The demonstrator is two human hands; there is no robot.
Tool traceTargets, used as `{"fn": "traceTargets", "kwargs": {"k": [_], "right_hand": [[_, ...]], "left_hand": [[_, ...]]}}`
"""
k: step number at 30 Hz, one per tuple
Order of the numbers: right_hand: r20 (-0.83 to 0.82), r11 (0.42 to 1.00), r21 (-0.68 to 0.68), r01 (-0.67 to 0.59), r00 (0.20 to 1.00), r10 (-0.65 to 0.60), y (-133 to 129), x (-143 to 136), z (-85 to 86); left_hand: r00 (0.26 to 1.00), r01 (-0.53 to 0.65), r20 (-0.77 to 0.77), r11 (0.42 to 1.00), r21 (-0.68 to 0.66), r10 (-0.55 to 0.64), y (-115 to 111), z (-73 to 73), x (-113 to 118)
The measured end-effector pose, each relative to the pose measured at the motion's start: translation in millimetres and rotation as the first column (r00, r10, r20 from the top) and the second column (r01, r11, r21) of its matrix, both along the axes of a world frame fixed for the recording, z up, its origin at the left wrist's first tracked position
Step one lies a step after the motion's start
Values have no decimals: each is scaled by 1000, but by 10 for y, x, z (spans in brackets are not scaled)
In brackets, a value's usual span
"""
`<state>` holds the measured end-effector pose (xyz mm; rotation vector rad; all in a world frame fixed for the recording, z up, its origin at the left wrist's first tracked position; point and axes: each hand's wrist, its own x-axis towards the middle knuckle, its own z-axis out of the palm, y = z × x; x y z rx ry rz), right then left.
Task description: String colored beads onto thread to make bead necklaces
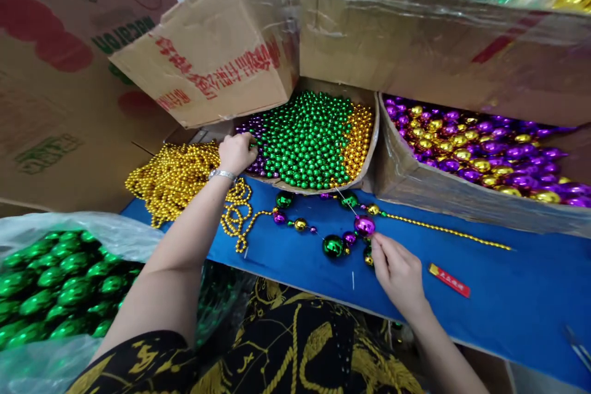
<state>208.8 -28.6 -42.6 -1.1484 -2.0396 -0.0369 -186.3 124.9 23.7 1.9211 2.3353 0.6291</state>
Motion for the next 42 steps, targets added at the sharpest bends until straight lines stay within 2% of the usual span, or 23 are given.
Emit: {"fn": "traceTargets", "kwargs": {"k": [2,3,4,5,6,8,9,10,11,12,15,18,23,26,31,33,38,42], "right_hand": [[0,1000,1,-2,1000,2,0,3,11],[-1,1000,9,-4,1000,4,4,0,17],[-3,1000,21,-8,1000,8,9,-8,23],[-5,999,32,-11,1000,12,15,-20,29],[-8,999,39,-17,1000,17,22,-37,37],[-20,998,45,-34,999,35,32,-77,55],[-28,998,43,-43,999,44,34,-96,65],[-34,998,38,-49,998,50,35,-112,75],[-39,998,31,-52,998,53,34,-123,84],[-42,998,26,-53,998,54,33,-128,91],[-35,999,19,-39,999,39,25,-116,102],[-23,1000,14,-18,1000,18,13,-87,100],[-13,1000,17,-1,1000,2,-2,-51,81],[-4,1000,13,7,1000,-7,-12,-27,65],[-12,1000,23,11,1000,-11,-36,26,40],[-15,1000,28,9,1000,-8,-45,50,32],[-19,1000,20,15,1000,-14,-59,94,6],[1,996,62,64,998,-65,-57,110,-11]], "left_hand": [[1000,24,12,1000,14,-25,21,17,115],[997,44,70,999,31,-46,27,26,185],[979,69,187,996,56,-78,24,35,267],[926,99,357,992,84,-123,8,44,361],[805,134,567,984,115,-176,-22,52,470],[397,202,890,967,154,-225,-129,62,722],[201,236,959,960,150,-200,-203,61,855],[46,268,987,954,136,-153,-284,57,986],[-69,296,993,948,115,-99,-366,49,1107],[-150,317,988,944,94,-48,-443,37,1214],[-276,351,960,935,53,49,-612,-8,1436],[-306,355,950,934,50,65,-689,-45,1538],[-255,367,967,927,77,21,-732,-60,1592],[-190,356,981,929,104,-37,-739,-59,1610],[-46,336,977,917,213,-210,-730,-42,1660],[-8,353,969,905,235,-249,-721,-30,1684],[20,397,963,886,240,-270,-705,-38,1761],[150,491,908,827,276,-392,-769,-72,1909]]}}
